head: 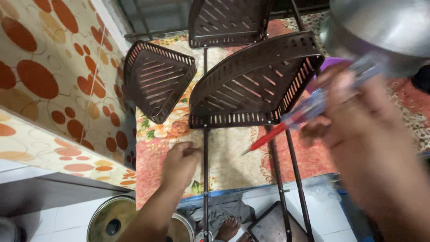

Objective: The person assembles a brown plastic corner shelf by attaching triangular baskets to a metal frame using a screwdriver. They insert screws into the frame and baskets, then tighten them to secure the components.

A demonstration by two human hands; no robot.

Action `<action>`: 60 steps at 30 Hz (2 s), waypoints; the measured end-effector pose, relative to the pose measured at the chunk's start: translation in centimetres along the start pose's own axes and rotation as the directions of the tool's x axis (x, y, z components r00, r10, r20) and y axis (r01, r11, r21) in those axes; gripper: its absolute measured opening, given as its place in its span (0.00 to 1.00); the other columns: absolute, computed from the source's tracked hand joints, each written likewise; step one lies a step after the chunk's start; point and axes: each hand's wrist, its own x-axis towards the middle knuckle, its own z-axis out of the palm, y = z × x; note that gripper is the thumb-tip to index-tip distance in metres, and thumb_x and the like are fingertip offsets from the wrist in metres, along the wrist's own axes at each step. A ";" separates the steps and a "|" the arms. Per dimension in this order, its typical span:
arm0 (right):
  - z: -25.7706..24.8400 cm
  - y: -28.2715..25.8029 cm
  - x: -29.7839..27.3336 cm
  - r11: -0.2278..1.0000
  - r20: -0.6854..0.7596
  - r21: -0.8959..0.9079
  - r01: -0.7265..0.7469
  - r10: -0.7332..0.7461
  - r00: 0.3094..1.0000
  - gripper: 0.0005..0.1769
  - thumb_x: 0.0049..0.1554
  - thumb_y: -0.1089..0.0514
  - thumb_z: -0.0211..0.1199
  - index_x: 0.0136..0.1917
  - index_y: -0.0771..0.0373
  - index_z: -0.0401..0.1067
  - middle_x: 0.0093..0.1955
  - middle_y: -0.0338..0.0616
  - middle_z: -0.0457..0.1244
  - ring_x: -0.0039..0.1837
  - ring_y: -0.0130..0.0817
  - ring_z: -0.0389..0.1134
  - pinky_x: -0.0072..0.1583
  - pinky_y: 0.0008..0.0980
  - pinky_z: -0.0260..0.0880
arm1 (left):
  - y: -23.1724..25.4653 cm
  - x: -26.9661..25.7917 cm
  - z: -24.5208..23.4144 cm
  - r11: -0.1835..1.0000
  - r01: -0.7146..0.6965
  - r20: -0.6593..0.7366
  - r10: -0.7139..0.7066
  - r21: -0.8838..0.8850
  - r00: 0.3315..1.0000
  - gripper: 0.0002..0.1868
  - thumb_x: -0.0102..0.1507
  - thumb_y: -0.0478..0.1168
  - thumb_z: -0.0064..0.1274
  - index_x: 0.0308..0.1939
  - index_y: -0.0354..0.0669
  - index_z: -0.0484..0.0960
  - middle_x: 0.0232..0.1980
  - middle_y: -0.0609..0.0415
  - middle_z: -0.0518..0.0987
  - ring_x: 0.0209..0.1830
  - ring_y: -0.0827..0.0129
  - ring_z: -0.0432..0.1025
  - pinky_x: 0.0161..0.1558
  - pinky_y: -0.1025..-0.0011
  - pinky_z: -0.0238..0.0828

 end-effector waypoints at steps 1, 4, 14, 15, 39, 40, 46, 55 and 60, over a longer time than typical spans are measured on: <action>0.6 0.2 -0.3 0.998 0.021 -0.065 0.005 -0.003 1.000 0.14 0.71 0.48 0.47 0.56 0.59 0.65 0.44 0.43 0.62 0.45 0.33 0.66 0.46 0.35 0.69 | 0.2 0.2 0.3 0.996 0.002 -0.010 -0.001 0.091 1.000 0.24 0.55 0.45 0.60 0.53 0.39 0.83 0.43 0.49 0.88 0.44 0.61 0.82 0.49 0.66 0.75; 1.1 1.2 -0.5 0.962 0.070 -0.266 0.056 -0.038 0.997 0.15 0.70 0.48 0.48 0.56 0.61 0.66 0.45 0.41 0.62 0.48 0.31 0.67 0.48 0.36 0.68 | 0.7 0.3 1.6 0.970 0.026 -0.021 -0.021 0.240 1.000 0.21 0.56 0.46 0.62 0.50 0.40 0.86 0.40 0.49 0.87 0.41 0.63 0.82 0.47 0.66 0.75; -4.4 0.6 2.3 0.770 -0.044 -0.634 -0.063 0.046 0.998 0.14 0.67 0.52 0.53 0.57 0.64 0.67 0.44 0.44 0.65 0.46 0.31 0.68 0.50 0.33 0.70 | 1.1 -0.7 2.7 0.938 -0.343 0.138 0.333 0.052 0.933 0.13 0.55 0.42 0.62 0.40 0.39 0.89 0.33 0.50 0.87 0.32 0.63 0.84 0.37 0.68 0.79; -4.1 0.6 2.1 0.756 -0.044 -0.652 -0.051 0.030 0.999 0.14 0.66 0.52 0.53 0.58 0.65 0.67 0.44 0.45 0.66 0.47 0.32 0.68 0.51 0.33 0.71 | 1.2 -0.4 2.3 0.900 -0.430 0.131 0.419 0.067 0.898 0.13 0.57 0.43 0.62 0.39 0.39 0.89 0.33 0.50 0.86 0.31 0.62 0.83 0.36 0.67 0.79; 8.1 11.2 4.7 0.462 0.127 -0.831 0.311 -0.385 0.914 0.18 0.71 0.52 0.64 0.47 0.70 0.72 0.39 0.49 0.69 0.40 0.36 0.71 0.44 0.35 0.67 | 0.9 3.3 -1.2 0.538 -0.669 0.351 0.580 0.513 0.735 0.58 0.56 0.60 0.60 0.78 0.34 0.47 0.80 0.44 0.54 0.81 0.59 0.47 0.78 0.56 0.33; 8.0 11.2 4.7 0.458 0.125 -0.836 0.304 -0.381 0.916 0.18 0.70 0.52 0.64 0.46 0.70 0.72 0.39 0.49 0.70 0.40 0.36 0.72 0.45 0.35 0.68 | 0.9 3.2 -1.2 0.537 -0.659 0.350 0.570 0.526 0.744 0.58 0.56 0.60 0.60 0.78 0.34 0.47 0.80 0.44 0.54 0.81 0.59 0.47 0.78 0.56 0.33; 8.1 10.9 4.2 0.534 0.130 -0.767 0.355 -0.413 0.901 0.18 0.69 0.50 0.62 0.48 0.69 0.71 0.40 0.47 0.68 0.43 0.37 0.73 0.45 0.35 0.68 | 1.6 3.4 -1.1 0.542 -0.630 0.374 0.514 0.555 0.772 0.59 0.56 0.62 0.59 0.78 0.38 0.44 0.82 0.45 0.51 0.81 0.59 0.46 0.75 0.58 0.32; 8.0 10.2 4.4 0.485 0.137 -0.818 0.309 -0.357 0.924 0.15 0.59 0.55 0.71 0.49 0.71 0.75 0.43 0.53 0.66 0.41 0.41 0.70 0.43 0.39 0.67 | 1.6 3.1 -1.6 0.569 -0.646 0.344 0.553 0.509 0.759 0.58 0.55 0.58 0.63 0.78 0.37 0.47 0.80 0.47 0.54 0.81 0.62 0.48 0.77 0.57 0.36; 7.9 10.7 5.1 0.485 0.108 -0.821 0.301 -0.387 0.916 0.13 0.55 0.60 0.74 0.50 0.70 0.77 0.47 0.52 0.70 0.42 0.38 0.73 0.45 0.35 0.69 | 1.2 3.3 -1.5 0.562 -0.668 0.322 0.596 0.487 0.736 0.58 0.55 0.58 0.64 0.77 0.36 0.48 0.79 0.44 0.57 0.80 0.59 0.50 0.77 0.55 0.37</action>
